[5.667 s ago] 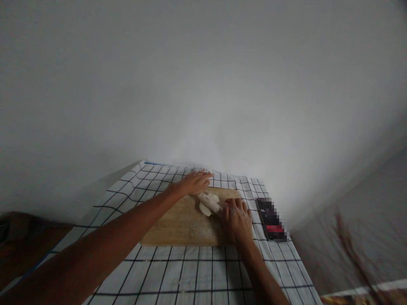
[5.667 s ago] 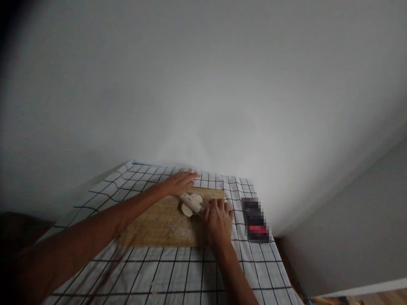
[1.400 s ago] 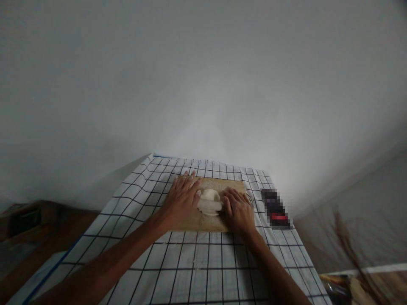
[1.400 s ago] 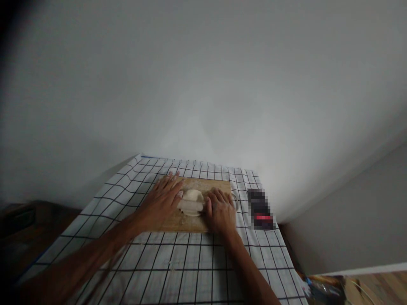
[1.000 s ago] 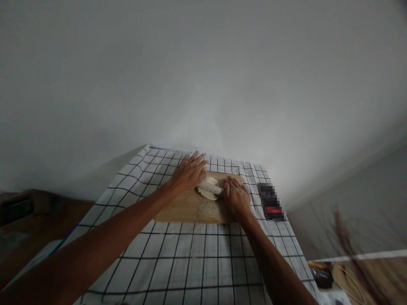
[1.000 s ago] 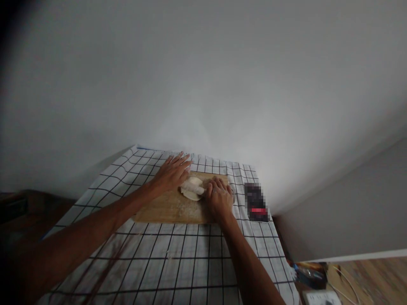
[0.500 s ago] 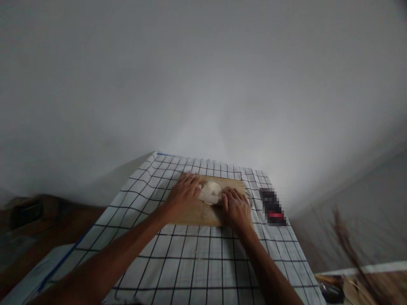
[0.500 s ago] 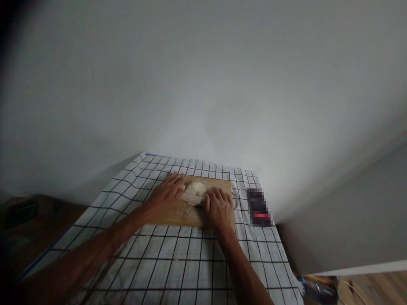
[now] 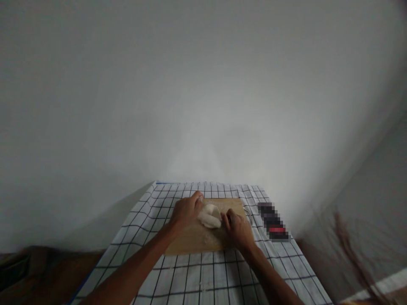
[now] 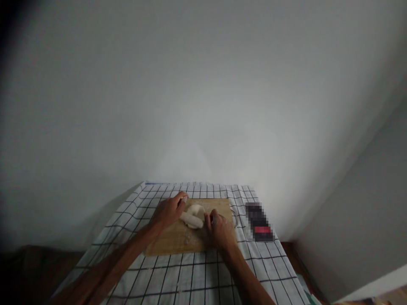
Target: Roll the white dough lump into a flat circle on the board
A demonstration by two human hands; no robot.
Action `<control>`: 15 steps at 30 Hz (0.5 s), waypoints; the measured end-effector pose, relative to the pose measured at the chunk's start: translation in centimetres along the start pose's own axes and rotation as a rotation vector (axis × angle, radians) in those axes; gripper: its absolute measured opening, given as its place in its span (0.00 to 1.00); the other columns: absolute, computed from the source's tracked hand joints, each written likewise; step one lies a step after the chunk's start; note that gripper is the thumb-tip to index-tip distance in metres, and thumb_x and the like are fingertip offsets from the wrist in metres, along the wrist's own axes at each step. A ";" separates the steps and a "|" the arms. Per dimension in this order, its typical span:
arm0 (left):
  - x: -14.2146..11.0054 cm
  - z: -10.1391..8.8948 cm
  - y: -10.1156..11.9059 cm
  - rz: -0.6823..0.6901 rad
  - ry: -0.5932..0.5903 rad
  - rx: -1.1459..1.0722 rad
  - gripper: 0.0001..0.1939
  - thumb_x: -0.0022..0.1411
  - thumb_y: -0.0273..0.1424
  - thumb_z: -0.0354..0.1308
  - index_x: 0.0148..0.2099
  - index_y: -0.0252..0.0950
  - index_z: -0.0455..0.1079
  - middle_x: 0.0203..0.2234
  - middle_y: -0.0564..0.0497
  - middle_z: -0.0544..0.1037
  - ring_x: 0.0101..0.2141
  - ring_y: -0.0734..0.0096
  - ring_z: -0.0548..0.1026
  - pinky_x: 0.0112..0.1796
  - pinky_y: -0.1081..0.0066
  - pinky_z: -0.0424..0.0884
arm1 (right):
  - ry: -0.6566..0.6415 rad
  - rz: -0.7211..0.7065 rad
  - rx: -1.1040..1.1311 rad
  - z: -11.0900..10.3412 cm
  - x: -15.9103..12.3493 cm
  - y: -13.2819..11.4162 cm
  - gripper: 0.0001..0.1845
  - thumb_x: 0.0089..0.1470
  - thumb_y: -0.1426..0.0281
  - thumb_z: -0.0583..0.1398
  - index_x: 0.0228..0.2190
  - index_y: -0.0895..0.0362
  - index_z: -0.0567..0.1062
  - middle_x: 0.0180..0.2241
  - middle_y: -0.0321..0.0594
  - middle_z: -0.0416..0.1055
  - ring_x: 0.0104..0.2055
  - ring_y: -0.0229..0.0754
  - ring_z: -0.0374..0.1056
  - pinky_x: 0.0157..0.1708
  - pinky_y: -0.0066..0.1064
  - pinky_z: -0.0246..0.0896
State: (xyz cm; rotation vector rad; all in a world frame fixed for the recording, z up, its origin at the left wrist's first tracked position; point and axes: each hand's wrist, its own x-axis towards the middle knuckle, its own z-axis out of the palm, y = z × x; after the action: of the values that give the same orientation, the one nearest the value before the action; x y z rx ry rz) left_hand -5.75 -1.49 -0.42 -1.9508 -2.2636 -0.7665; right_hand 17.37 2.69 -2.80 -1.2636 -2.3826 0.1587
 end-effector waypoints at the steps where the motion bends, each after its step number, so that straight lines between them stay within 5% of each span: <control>1: 1.6 0.0 -0.2 0.032 -0.010 0.012 0.19 0.74 0.38 0.40 0.52 0.43 0.71 0.35 0.49 0.82 0.37 0.59 0.81 0.37 0.66 0.68 | 0.001 0.043 0.008 -0.1 0.5 -0.2 0.18 0.73 0.58 0.48 0.38 0.52 0.72 0.31 0.39 0.79 0.32 0.44 0.76 0.28 0.31 0.51; 4: 5.6 0.9 -0.8 0.134 -0.062 0.022 0.17 0.72 0.33 0.43 0.51 0.43 0.73 0.37 0.49 0.83 0.39 0.60 0.81 0.39 0.65 0.71 | -0.023 0.136 0.013 0.0 1.9 -0.6 0.15 0.72 0.64 0.48 0.42 0.54 0.72 0.31 0.42 0.79 0.33 0.46 0.77 0.28 0.32 0.53; 7: 7.3 2.5 -2.1 0.280 -0.128 0.008 0.21 0.67 0.26 0.46 0.55 0.44 0.73 0.49 0.50 0.82 0.51 0.64 0.78 0.52 0.65 0.71 | -0.025 0.159 0.006 0.7 2.5 -0.8 0.12 0.69 0.70 0.50 0.46 0.55 0.73 0.38 0.46 0.79 0.40 0.48 0.77 0.33 0.33 0.59; 10: 7.0 4.0 -4.3 0.362 -0.146 0.004 0.26 0.66 0.24 0.46 0.62 0.42 0.69 0.60 0.49 0.75 0.63 0.62 0.68 0.64 0.59 0.63 | 0.049 0.145 -0.067 1.7 2.4 -0.9 0.13 0.66 0.70 0.53 0.48 0.54 0.75 0.49 0.49 0.76 0.52 0.53 0.72 0.44 0.39 0.62; 15: 4.8 4.8 -7.0 0.399 -0.103 0.093 0.26 0.69 0.26 0.44 0.67 0.38 0.64 0.64 0.45 0.70 0.66 0.53 0.64 0.65 0.50 0.64 | 0.172 0.142 -0.138 2.6 2.0 -1.8 0.18 0.65 0.69 0.54 0.54 0.55 0.74 0.59 0.50 0.70 0.63 0.56 0.63 0.60 0.48 0.54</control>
State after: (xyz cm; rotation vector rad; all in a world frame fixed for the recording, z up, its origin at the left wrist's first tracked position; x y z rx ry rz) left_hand -11.96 4.24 -5.23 -2.3334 -1.8220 -0.5153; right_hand 13.95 3.51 -3.95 -1.4482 -2.1902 -0.0700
